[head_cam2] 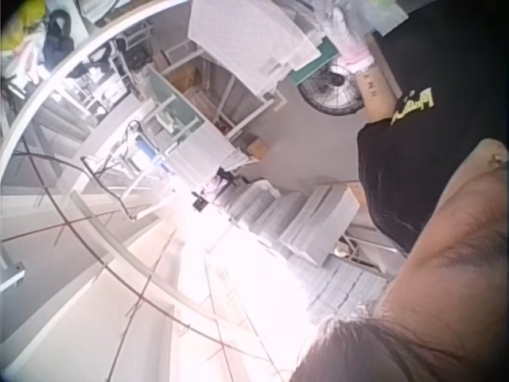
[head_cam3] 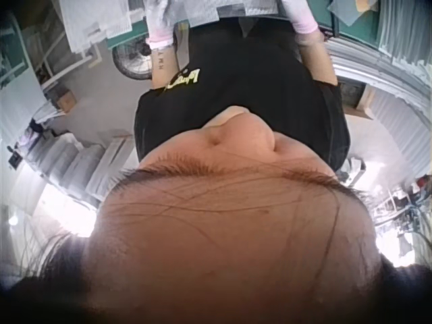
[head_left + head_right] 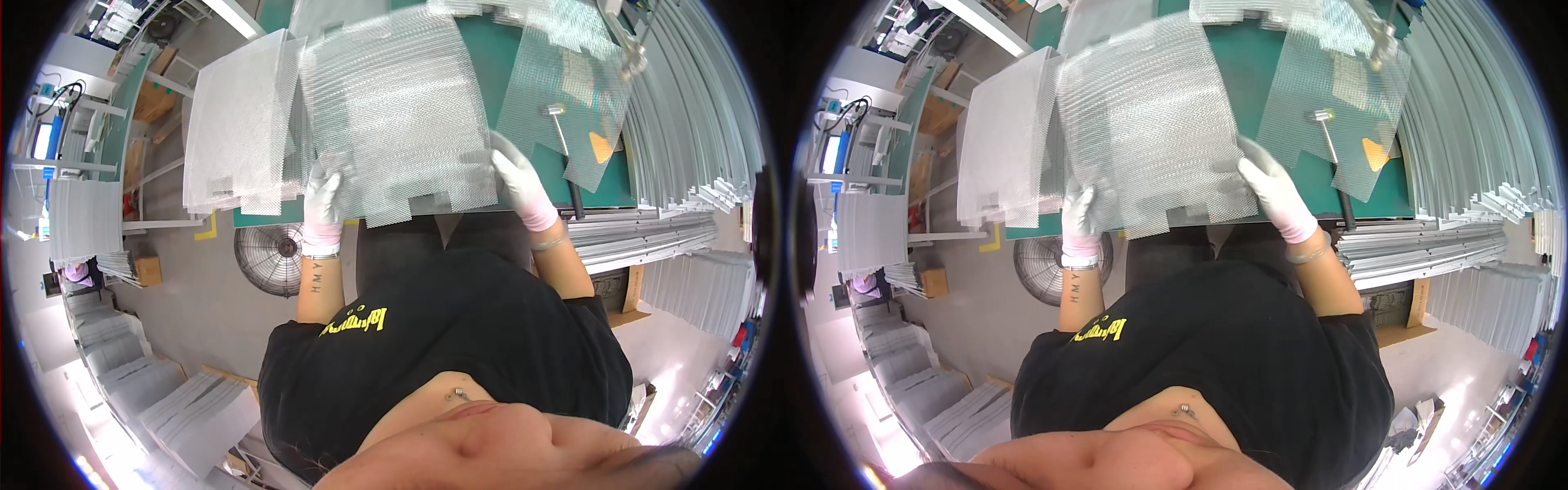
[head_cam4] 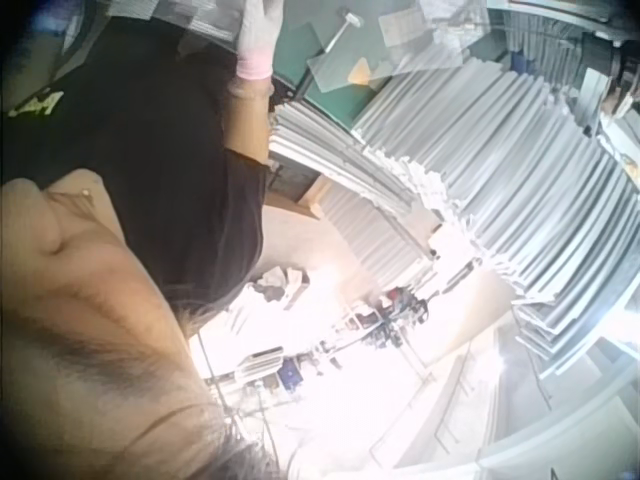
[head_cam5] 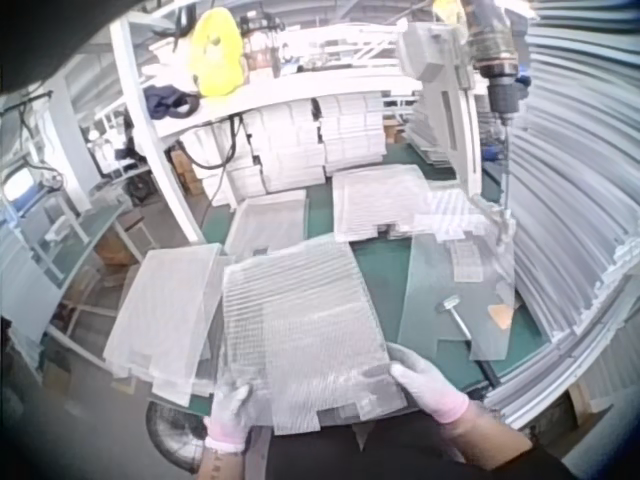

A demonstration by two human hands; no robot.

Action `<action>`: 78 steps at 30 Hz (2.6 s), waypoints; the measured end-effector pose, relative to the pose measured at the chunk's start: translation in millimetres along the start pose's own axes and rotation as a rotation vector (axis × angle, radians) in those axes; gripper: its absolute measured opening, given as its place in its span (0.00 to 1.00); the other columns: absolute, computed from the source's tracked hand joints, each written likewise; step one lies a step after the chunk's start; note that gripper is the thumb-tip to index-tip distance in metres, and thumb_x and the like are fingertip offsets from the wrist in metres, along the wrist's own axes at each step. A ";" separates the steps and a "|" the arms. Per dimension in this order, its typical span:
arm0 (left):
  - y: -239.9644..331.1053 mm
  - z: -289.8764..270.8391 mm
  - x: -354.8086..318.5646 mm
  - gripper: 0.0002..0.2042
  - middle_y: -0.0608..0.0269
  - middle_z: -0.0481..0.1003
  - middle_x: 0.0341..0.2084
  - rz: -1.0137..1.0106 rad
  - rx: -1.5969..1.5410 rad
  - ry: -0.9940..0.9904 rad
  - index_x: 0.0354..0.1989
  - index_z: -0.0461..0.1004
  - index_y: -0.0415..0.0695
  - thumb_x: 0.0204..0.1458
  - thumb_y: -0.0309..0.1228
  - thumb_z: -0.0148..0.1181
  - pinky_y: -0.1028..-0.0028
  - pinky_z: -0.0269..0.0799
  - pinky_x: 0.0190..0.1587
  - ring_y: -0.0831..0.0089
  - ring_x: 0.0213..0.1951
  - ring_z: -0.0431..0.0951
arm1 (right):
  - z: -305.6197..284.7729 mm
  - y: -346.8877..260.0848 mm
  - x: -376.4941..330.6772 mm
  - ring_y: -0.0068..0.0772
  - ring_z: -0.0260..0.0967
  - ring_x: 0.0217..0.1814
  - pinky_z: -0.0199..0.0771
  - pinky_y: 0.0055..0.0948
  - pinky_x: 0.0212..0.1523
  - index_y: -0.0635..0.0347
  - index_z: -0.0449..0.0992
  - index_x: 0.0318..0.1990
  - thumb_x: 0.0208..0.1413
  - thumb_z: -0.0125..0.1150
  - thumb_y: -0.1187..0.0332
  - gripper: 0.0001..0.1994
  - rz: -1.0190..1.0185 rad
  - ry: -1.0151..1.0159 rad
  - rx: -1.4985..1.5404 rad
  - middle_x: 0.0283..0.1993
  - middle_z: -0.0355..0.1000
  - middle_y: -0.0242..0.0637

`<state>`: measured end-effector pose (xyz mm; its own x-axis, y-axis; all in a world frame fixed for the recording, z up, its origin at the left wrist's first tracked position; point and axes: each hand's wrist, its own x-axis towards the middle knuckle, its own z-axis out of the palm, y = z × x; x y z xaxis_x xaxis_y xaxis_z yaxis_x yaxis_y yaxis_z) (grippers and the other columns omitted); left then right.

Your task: The person assembles mesh panels by placing metal frames over sheets of bubble wrap and securing them with a handheld power tool. They repeat this process multiple times, stacking the finished panels on the table.

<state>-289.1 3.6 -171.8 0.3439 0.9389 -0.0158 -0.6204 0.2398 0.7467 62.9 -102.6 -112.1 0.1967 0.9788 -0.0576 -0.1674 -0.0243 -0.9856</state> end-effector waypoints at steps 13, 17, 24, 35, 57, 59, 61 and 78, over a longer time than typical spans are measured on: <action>-17.9 76.5 -21.3 0.36 0.40 0.55 0.70 0.329 1.204 0.156 0.72 0.48 0.33 0.55 0.21 0.54 0.64 0.53 0.71 0.53 0.71 0.58 | 15.3 -7.3 -6.4 0.50 0.70 0.63 0.70 0.34 0.62 0.68 0.64 0.66 0.55 0.63 0.66 0.32 -0.282 0.216 -0.801 0.62 0.69 0.57; -20.6 76.0 -21.2 0.32 0.39 0.67 0.58 0.354 1.500 0.129 0.70 0.55 0.33 0.56 0.25 0.55 0.61 0.64 0.64 0.48 0.60 0.69 | 10.6 4.2 -4.0 0.52 0.68 0.65 0.69 0.37 0.63 0.69 0.64 0.66 0.53 0.64 0.67 0.33 -0.251 0.199 -0.838 0.63 0.69 0.57; -30.0 71.1 -20.8 0.31 0.44 0.71 0.48 0.375 1.616 0.130 0.68 0.58 0.34 0.54 0.24 0.56 0.61 0.70 0.54 0.51 0.47 0.73 | 14.6 13.6 -2.3 0.51 0.69 0.65 0.68 0.36 0.64 0.69 0.64 0.65 0.53 0.65 0.68 0.32 -0.167 0.204 -0.909 0.62 0.69 0.58; -33.4 63.0 -18.9 0.29 0.43 0.71 0.49 0.359 1.658 0.110 0.66 0.60 0.33 0.54 0.24 0.57 0.60 0.71 0.55 0.49 0.50 0.73 | 12.7 24.9 -1.2 0.50 0.68 0.65 0.69 0.37 0.63 0.66 0.63 0.67 0.54 0.64 0.65 0.33 -0.147 0.184 -0.984 0.65 0.68 0.53; -29.5 57.3 -18.0 0.29 0.41 0.70 0.53 0.241 1.604 0.111 0.66 0.61 0.33 0.55 0.26 0.56 0.61 0.67 0.61 0.49 0.56 0.71 | 17.1 24.1 -3.5 0.52 0.68 0.63 0.68 0.38 0.64 0.65 0.62 0.68 0.54 0.65 0.64 0.35 -0.114 0.150 -1.092 0.63 0.68 0.54; -28.9 58.4 -17.6 0.29 0.41 0.70 0.53 0.246 1.613 0.117 0.66 0.61 0.32 0.54 0.26 0.56 0.61 0.67 0.62 0.49 0.56 0.71 | 14.0 23.4 -1.6 0.54 0.69 0.60 0.68 0.40 0.63 0.65 0.61 0.68 0.52 0.66 0.65 0.35 -0.178 0.141 -1.193 0.61 0.69 0.53; -26.3 63.3 -15.7 0.29 0.41 0.70 0.53 0.276 1.629 0.122 0.65 0.61 0.32 0.54 0.27 0.57 0.61 0.66 0.62 0.49 0.57 0.71 | 11.9 23.9 -0.1 0.51 0.69 0.57 0.69 0.39 0.61 0.65 0.61 0.68 0.52 0.67 0.66 0.35 -0.260 0.145 -1.238 0.58 0.70 0.51; -16.9 54.7 -21.5 0.41 0.42 0.63 0.64 0.212 1.777 0.050 0.68 0.63 0.41 0.48 0.52 0.66 0.51 0.51 0.69 0.44 0.66 0.60 | -21.1 5.6 11.8 0.28 0.72 0.55 0.77 0.32 0.57 0.66 0.55 0.70 0.60 0.58 0.81 0.31 -0.186 0.160 0.556 0.56 0.69 0.38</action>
<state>-247.5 -34.1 -147.8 0.3263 0.9292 0.1733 0.7921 -0.3688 0.4864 84.6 -95.5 -121.7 0.4063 0.9128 0.0419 -0.5875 0.2961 -0.7531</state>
